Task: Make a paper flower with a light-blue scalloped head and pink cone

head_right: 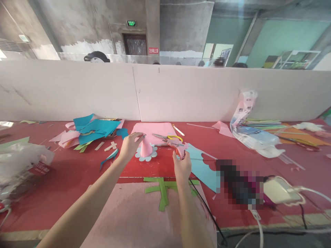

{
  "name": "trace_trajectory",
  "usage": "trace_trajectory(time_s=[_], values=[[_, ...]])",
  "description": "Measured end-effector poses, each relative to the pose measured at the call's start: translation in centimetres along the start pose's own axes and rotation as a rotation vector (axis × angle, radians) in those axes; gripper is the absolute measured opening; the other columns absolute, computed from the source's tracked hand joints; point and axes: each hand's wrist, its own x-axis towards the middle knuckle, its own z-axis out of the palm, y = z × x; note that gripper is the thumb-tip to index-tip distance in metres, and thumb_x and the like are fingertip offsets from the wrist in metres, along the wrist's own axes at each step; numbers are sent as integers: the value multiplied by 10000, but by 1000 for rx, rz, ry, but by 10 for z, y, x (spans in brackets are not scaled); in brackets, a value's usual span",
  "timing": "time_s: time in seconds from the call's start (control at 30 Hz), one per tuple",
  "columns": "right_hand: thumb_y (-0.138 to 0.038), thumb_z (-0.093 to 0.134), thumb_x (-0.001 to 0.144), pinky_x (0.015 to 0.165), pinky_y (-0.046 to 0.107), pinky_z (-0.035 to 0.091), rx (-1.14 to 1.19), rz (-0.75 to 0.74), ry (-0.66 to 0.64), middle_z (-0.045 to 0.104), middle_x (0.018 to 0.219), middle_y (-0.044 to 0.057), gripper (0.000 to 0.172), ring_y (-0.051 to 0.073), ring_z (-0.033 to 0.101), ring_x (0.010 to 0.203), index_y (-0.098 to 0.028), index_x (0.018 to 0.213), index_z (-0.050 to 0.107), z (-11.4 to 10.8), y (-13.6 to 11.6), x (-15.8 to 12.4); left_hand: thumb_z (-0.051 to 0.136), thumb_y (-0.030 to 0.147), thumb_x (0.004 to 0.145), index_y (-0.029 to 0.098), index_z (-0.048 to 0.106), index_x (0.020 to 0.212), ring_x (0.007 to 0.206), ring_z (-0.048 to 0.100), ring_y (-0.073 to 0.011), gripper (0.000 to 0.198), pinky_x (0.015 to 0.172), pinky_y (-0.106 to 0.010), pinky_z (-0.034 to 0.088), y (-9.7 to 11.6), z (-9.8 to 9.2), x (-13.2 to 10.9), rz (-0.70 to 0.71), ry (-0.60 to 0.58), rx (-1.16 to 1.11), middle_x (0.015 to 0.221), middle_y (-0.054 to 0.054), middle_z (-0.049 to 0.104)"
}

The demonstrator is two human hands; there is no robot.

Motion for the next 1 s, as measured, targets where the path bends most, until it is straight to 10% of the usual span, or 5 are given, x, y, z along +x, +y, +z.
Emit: trace_trajectory(time_s=[0.27, 0.57, 1.0], values=[[-542, 533, 666, 568, 231, 356, -25, -6, -8, 553, 696, 5, 417, 152, 488, 612, -197, 900, 524, 1, 0, 1, 405, 285, 850, 217, 571, 997, 956, 543, -154, 232, 807, -249, 422, -14, 4, -35, 58, 147, 0, 1020, -36, 593], [-534, 529, 669, 567, 232, 352, -38, -27, -13, 541, 684, 6, 373, 151, 483, 607, -197, 828, 510, -1, 2, 1, 432, 300, 836, 212, 594, 863, 834, 558, -156, 187, 693, -236, 400, -39, 15, -58, 192, -384, 209, 895, -33, 612], [-527, 542, 660, 576, 233, 357, -23, 0, -37, 588, 711, 14, 372, 160, 525, 630, -199, 836, 521, 0, 0, 1, 493, 350, 792, 222, 564, 873, 800, 562, -159, 167, 605, -233, 368, -50, 28, -61, 158, -406, 330, 901, -43, 603]])
